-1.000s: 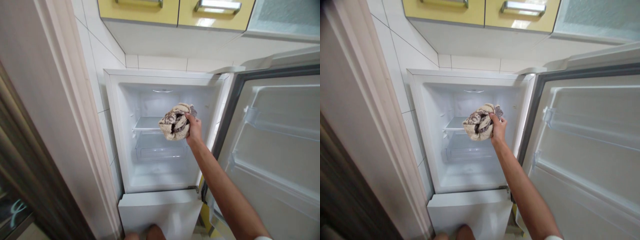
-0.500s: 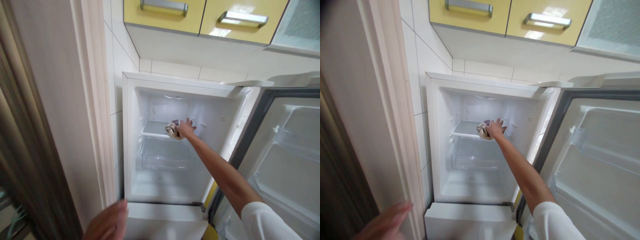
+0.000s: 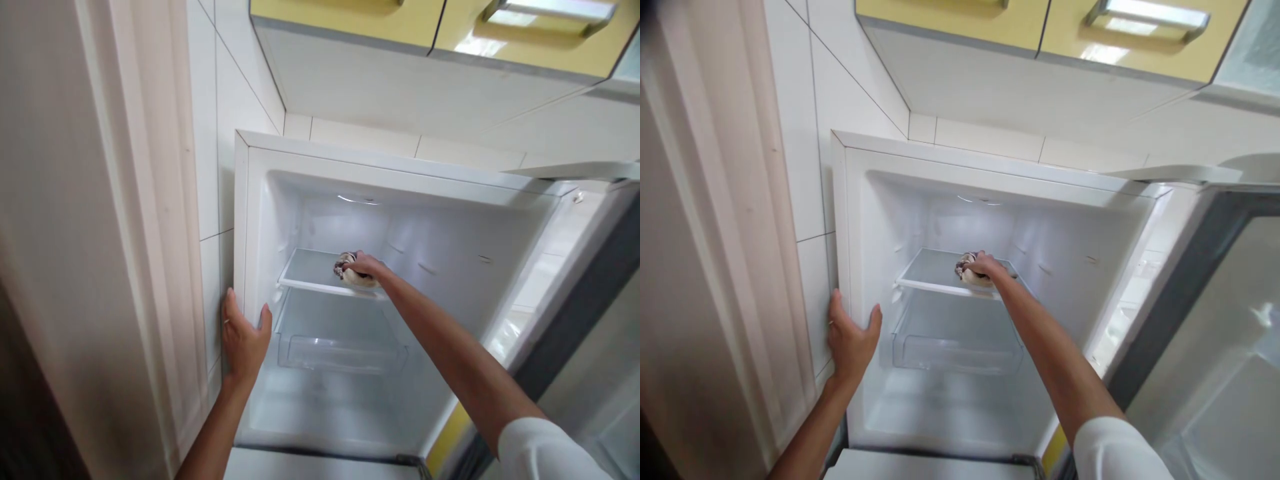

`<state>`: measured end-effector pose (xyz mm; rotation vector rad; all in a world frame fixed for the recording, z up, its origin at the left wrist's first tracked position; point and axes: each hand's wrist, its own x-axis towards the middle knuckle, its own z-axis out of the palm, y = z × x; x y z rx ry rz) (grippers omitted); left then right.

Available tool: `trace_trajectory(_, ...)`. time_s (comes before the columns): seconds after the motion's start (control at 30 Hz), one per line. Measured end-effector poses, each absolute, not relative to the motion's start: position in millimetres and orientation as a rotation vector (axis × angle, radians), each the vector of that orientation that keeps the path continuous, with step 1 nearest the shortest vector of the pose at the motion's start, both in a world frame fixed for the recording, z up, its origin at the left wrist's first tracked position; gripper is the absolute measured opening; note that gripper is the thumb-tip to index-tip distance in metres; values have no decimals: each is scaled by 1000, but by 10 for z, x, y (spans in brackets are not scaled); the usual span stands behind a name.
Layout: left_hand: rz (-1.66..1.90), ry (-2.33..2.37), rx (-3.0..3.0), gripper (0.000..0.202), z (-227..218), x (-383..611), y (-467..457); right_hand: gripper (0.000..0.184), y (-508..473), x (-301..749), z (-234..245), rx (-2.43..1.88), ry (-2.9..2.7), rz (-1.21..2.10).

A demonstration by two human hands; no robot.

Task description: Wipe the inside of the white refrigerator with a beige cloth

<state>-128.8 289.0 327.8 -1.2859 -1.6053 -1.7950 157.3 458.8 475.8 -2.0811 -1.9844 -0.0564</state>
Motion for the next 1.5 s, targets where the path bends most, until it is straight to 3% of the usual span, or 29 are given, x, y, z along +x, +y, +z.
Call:
trace_trajectory(0.37, -1464, -1411, -973, 85, 3184, -1315, 2968, 37, 5184, 391, 4744, -1744, -2186, -141)
trace_trajectory(0.6, -1468, -1329, -1007, 84, 3204, -1336, 2937, 41, 5179, 70, 4740, -1380, -2257, -71)
trace_trajectory(0.87, -1535, -1428, -976, 76, 3092, -1337, 2988, 28, 4354, 171, 4750, -1136, -2251, 62)
trace_trajectory(1.1, -1697, -1572, -1000, 71, 3058, -1323, 3013, 22, 3841, 281, 4815, -864, -1844, 315)
trace_trajectory(1.27, -1634, -1539, -999, 73, 3044, -1333, 3017, 40, 3964, 80, 5099, -889, -1404, 263)
trace_trajectory(1.5, -1504, -1481, -957, 83, 3025, -1342, 3011, 74, 4431, -355, 5118, -561, -1656, -115)
